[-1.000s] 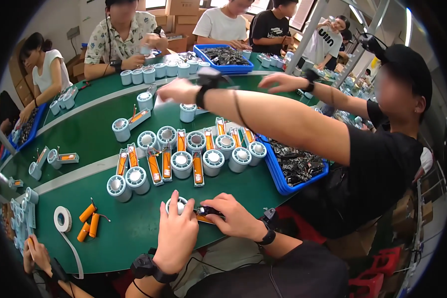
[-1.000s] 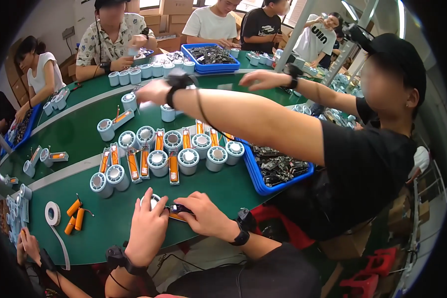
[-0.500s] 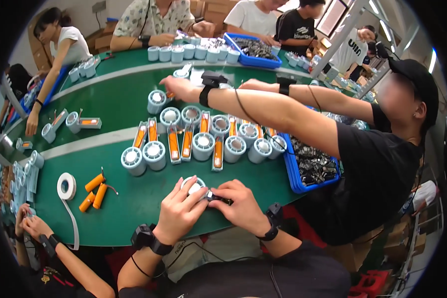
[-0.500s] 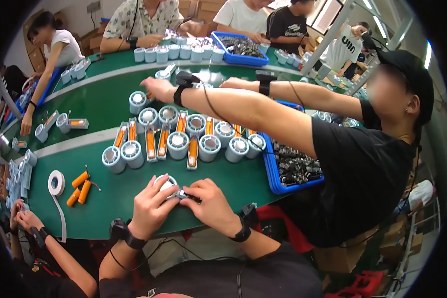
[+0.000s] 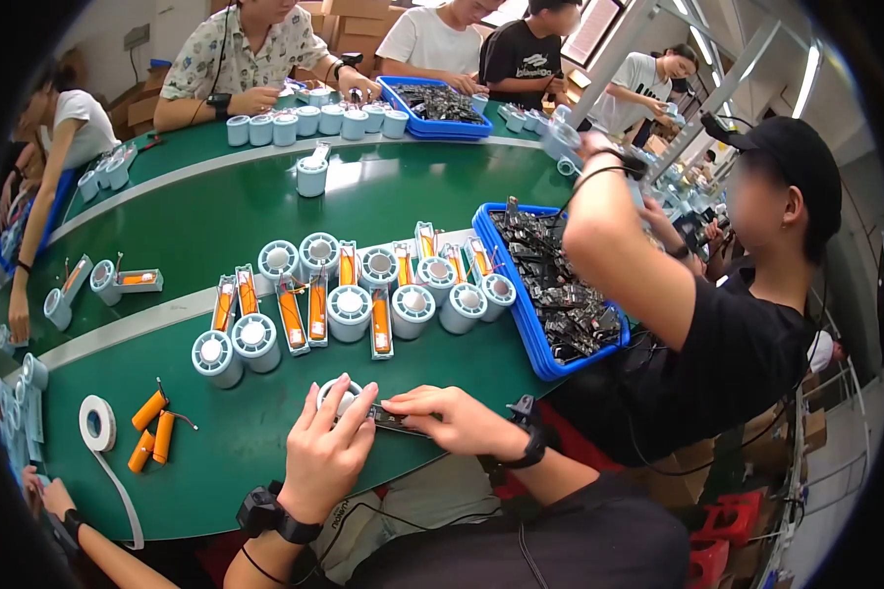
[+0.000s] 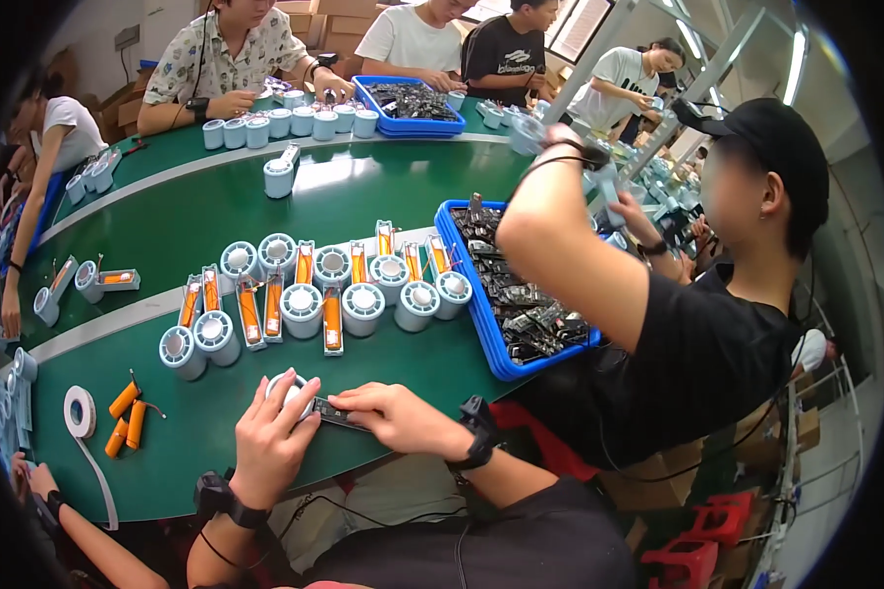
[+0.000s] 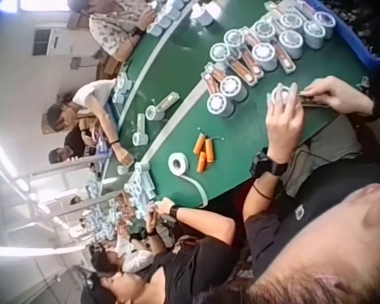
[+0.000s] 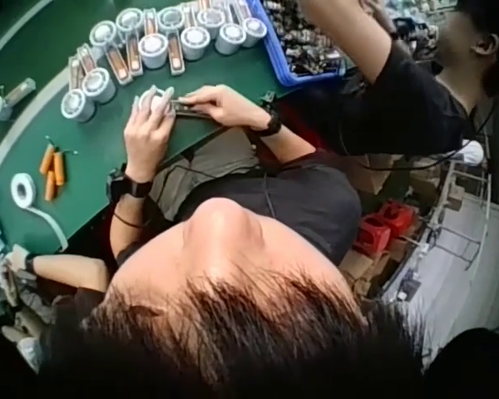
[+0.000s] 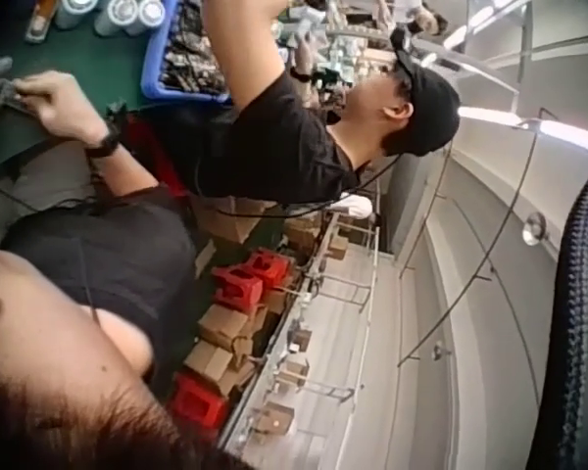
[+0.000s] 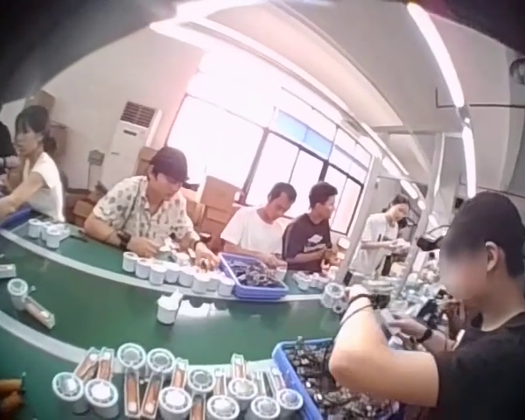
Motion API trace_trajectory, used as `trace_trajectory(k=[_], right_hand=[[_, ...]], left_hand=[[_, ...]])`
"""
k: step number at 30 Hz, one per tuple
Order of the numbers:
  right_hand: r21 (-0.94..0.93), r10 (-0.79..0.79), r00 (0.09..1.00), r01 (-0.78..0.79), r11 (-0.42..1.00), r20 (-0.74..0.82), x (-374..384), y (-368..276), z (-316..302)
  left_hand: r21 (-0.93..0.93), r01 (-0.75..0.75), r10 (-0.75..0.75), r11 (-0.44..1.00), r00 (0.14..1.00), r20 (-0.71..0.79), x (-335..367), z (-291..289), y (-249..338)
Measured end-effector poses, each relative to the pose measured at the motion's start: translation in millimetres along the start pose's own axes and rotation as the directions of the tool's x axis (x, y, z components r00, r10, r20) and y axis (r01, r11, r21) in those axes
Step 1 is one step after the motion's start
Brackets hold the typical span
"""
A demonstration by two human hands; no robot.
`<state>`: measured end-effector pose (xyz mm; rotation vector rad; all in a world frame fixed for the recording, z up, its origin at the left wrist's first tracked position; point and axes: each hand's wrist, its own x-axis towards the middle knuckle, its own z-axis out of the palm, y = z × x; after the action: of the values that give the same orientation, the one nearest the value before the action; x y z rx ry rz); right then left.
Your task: The person picks up a circuit board and a fan housing, connects the battery and motor wires to the board, and presses the board into the housing. They then snap a plastic cover onto the housing and place the assembled unit on the table.
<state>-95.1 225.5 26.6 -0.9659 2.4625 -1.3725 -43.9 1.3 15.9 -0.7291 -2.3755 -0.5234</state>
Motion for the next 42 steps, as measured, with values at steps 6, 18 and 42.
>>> trace_trajectory(k=[6, 18, 42], right_hand=[[0.480, 0.286, 0.936, -0.350, 0.804, 0.204, -4, 17, -5], [0.587, 0.109, 0.953, 0.082, 0.805, -0.282, -22, 36, 18], [-0.239, -0.207, 0.861, 0.103, 0.966, -0.465, -54, 17, -74]], left_hand=[[0.006, -0.080, 0.078, 0.997, 0.987, 0.144, 19, -13, -4], [0.002, -0.081, 0.081, 0.997, 0.996, -0.028, 55, -44, -20], [0.680, 0.420, -0.711, 0.601, 0.670, 0.214, 69, -68, -277]])
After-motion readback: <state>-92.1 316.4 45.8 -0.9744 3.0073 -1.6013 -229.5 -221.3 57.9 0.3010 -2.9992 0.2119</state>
